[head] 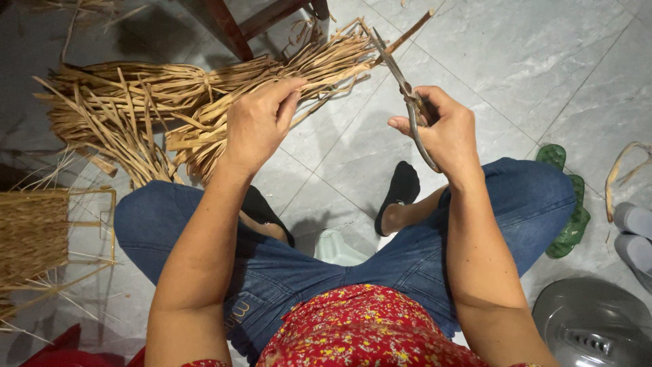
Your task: The person sits on the floor and uses shears to cut long, thin dried sticks into shorter pieces. They handle the sticks one by one, cutting them and dropping the pieces onto a pile on the floor.
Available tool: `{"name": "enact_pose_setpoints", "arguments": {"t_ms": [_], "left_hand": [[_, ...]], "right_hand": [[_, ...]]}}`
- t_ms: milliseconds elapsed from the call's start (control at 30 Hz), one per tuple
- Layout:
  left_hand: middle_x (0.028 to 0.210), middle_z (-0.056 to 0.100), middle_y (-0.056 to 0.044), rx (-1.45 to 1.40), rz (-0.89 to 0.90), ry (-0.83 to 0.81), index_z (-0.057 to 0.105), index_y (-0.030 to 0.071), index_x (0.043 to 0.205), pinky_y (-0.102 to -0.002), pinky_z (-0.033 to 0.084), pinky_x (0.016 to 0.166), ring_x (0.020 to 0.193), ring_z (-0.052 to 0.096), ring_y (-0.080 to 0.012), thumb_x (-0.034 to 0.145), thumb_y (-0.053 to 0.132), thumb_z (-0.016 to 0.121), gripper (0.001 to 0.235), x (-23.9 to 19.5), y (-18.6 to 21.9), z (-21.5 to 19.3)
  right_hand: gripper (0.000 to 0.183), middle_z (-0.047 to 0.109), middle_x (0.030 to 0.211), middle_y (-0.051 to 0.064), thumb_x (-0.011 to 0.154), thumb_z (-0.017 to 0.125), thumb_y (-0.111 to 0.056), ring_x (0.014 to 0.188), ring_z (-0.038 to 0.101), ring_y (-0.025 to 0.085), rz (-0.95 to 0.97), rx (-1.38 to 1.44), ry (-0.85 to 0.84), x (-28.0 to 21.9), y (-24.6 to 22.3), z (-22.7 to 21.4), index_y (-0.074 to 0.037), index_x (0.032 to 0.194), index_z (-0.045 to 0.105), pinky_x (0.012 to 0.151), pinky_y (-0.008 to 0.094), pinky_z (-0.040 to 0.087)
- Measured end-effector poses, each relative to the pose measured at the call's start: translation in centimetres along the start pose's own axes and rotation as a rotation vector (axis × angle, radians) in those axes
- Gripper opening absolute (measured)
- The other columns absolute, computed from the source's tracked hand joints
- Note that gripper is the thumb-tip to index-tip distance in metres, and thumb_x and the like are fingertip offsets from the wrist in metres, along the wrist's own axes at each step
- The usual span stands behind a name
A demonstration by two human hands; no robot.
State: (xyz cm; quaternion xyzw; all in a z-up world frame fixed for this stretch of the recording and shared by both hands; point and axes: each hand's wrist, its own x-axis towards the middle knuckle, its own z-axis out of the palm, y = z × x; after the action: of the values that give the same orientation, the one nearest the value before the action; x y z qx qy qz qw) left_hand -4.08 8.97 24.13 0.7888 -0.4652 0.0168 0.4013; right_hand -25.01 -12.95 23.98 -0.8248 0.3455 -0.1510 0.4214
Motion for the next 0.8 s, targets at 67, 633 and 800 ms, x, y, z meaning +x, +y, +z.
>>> {"name": "enact_pose_setpoints", "arguments": {"t_ms": [67,633,800], "left_hand": [[0.096,0.075,-0.011,-0.001,-0.011,-0.001,0.076,0.013,0.117,-0.039,0.055,0.066,0.076,0.072,-0.0288,0.1,0.016,0.071,0.019,0.1,0.0,0.1],[0.093,0.076,-0.008,-0.341,-0.045,-0.263,0.074,0.017,0.118,-0.034,0.054,0.063,0.07,0.069,-0.0229,0.1,0.025,0.068,0.021,-2.5,1.7,5.6],[0.089,0.074,-0.009,-0.294,-0.088,-0.345,0.069,0.017,0.127,-0.037,0.055,0.065,0.07,0.07,-0.0246,0.098,0.03,0.069,0.032,-2.9,0.3,6.3]], "right_hand": [[0.048,0.057,0.073,-0.005,0.077,0.095,-0.024,0.066,0.05,0.005,-0.001,0.027,0.023,0.0,0.3,0.1,-0.006,0.115,0.072,0.058,0.021,0.042],[0.048,0.073,0.103,0.017,0.097,0.076,0.001,0.073,0.068,0.016,0.09,1.037,-0.018,0.1,0.8,4.5,-0.002,0.137,0.049,0.067,0.028,0.057],[0.045,0.068,0.098,0.017,0.102,0.075,0.008,0.073,0.068,0.019,-0.017,1.015,0.169,2.2,4.1,2.9,-0.002,0.137,0.048,0.065,0.029,0.057]]}}
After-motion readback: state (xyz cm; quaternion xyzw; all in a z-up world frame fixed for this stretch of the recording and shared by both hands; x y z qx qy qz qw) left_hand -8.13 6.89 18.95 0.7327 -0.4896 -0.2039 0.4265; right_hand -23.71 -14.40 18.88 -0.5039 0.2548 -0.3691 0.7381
